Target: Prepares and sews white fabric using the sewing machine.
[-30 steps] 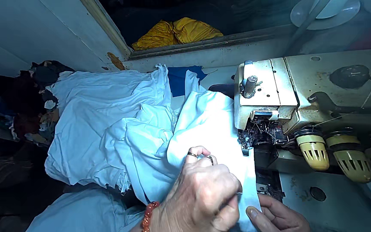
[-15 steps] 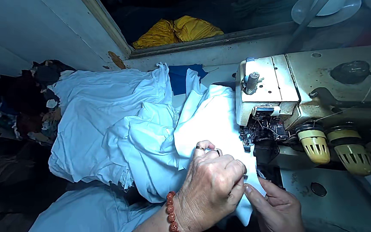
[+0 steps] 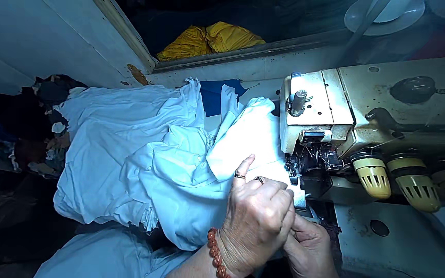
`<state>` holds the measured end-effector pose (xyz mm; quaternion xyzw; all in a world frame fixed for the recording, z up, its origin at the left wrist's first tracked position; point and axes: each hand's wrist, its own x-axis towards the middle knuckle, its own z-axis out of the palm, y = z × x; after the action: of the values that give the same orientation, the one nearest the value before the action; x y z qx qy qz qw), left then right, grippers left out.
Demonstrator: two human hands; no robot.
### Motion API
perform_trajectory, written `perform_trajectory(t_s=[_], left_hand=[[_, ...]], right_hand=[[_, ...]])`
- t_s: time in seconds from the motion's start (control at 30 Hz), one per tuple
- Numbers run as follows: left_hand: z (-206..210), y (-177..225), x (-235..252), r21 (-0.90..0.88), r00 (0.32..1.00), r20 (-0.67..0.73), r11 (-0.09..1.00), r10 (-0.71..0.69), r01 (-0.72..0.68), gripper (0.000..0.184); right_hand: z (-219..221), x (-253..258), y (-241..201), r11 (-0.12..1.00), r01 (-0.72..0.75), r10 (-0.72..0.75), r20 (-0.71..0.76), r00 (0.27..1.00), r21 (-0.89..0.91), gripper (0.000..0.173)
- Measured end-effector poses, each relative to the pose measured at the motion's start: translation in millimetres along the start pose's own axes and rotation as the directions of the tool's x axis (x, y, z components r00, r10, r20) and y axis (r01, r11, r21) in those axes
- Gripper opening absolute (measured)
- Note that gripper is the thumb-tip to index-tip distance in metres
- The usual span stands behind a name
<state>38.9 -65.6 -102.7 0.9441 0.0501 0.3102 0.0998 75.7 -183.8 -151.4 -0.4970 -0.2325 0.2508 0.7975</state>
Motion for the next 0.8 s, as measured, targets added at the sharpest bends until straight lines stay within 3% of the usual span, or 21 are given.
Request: perform_trajectory(t_s=[0.17,0.23,0.33,0.4,0.47,0.5,0.57,0.63,0.67,0.7,0.73,0.77,0.8], left_hand=[[5,-19,11,-0.025,0.993,0.014,0.993,-0.118,0.118,0.017],[0,-23,10,-0.019,0.979,0.046,0.98,-0.199,0.2,0.017],[-14,-24,-4,-0.041,0.949,0.053,0.949,-0.311,0.313,0.011],[-20,-17,-21,-0.159,0.934,0.074,0.92,-0.351,0.358,0.01],[-29,-2,-36,-0.375,0.921,0.217,0.844,-0.322,0.384,0.01],[-33,6,-41,-0.466,0.91,0.313,0.791,-0.272,0.397,0.011],[-37,15,-53,-0.567,0.888,0.415,0.707,-0.198,0.423,0.011],[-35,13,-70,-0.613,0.886,0.328,0.641,-0.327,0.463,0.01],[-33,12,-77,-0.645,0.837,0.291,0.552,-0.464,0.53,0.01],[-33,12,-82,-0.677,0.725,0.302,0.395,-0.619,0.621,0.013],[-33,12,-84,-0.692,0.554,0.386,0.166,-0.738,0.702,0.017],[-35,11,-83,-0.662,0.376,0.528,-0.092,-0.762,0.744,0.024],[-39,10,-83,-0.606,0.254,0.67,-0.316,-0.697,0.73,0.029]], right_hand=[[4,2,-2,0.997,-0.071,0.07,0.107,0.992,0.004,0.016],[0,3,-11,0.993,-0.07,0.083,0.141,0.987,-0.095,0.014],[-9,5,-15,0.94,0.112,-0.062,0.162,0.985,-0.322,0.019],[-19,8,-11,0.875,0.251,-0.144,0.272,0.951,-0.415,0.037],[-29,10,-8,0.837,0.34,-0.166,0.393,0.905,-0.43,0.045],[-35,10,-9,0.823,0.358,-0.171,0.408,0.897,-0.441,0.038],[-56,10,-12,0.764,0.339,-0.193,0.306,0.932,-0.549,0.024],[-81,10,-20,0.701,0.243,-0.214,0.127,0.969,-0.67,0.024],[-89,8,-28,0.698,0.19,-0.203,0.063,0.977,-0.691,0.025],[-92,3,-37,0.709,0.168,-0.191,0.043,0.981,-0.685,0.025],[-89,-3,-47,0.738,0.187,-0.177,0.082,0.981,-0.649,0.023],[-83,-11,-57,0.784,0.228,-0.161,0.166,0.973,-0.577,0.022],[-72,-17,-63,0.842,0.264,-0.145,0.273,0.951,-0.47,0.022]])
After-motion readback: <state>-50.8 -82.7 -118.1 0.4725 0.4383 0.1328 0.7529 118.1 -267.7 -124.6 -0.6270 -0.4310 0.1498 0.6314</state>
